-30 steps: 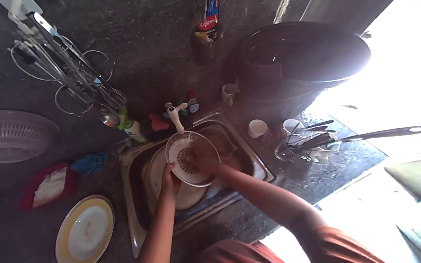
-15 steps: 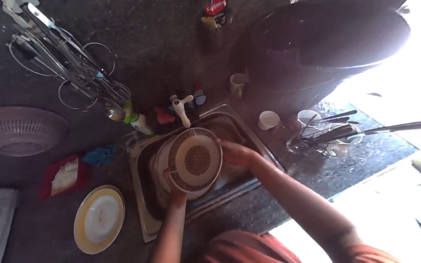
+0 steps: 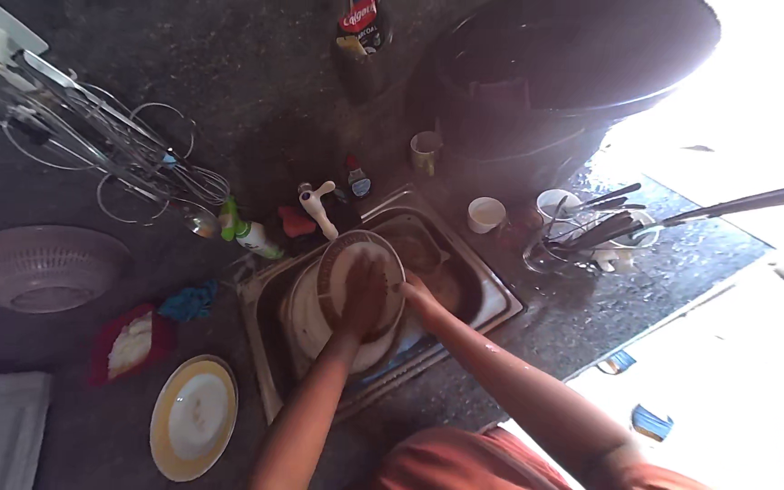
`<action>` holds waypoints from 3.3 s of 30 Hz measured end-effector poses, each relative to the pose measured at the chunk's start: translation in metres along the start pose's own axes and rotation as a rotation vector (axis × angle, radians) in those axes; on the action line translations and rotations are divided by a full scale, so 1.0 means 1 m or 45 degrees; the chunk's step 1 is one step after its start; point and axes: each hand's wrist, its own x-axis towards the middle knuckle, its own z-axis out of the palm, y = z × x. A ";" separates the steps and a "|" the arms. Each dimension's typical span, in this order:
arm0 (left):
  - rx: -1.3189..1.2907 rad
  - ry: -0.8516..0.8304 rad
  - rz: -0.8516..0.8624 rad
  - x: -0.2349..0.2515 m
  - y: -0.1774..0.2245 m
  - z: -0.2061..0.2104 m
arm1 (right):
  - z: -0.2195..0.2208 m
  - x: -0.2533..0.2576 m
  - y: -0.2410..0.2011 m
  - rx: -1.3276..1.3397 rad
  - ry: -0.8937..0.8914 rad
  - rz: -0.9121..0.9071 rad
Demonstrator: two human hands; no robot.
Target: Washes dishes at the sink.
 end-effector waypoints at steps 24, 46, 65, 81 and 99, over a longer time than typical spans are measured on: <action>-1.348 0.376 -1.092 -0.053 0.028 -0.106 | 0.049 0.085 0.012 -0.480 -0.283 0.128; -2.526 0.777 -0.951 -0.044 -0.010 0.005 | -0.027 0.039 -0.082 -1.519 -0.020 -0.318; -1.409 0.491 -0.819 -0.054 0.017 -0.098 | 0.009 0.048 0.042 0.191 -0.012 0.624; -2.080 0.135 -1.295 -0.068 -0.030 0.031 | 0.018 0.013 -0.097 -1.733 -0.073 0.065; -0.318 0.243 -1.273 -0.219 -0.069 -0.188 | 0.019 0.024 0.056 -1.377 -0.034 0.310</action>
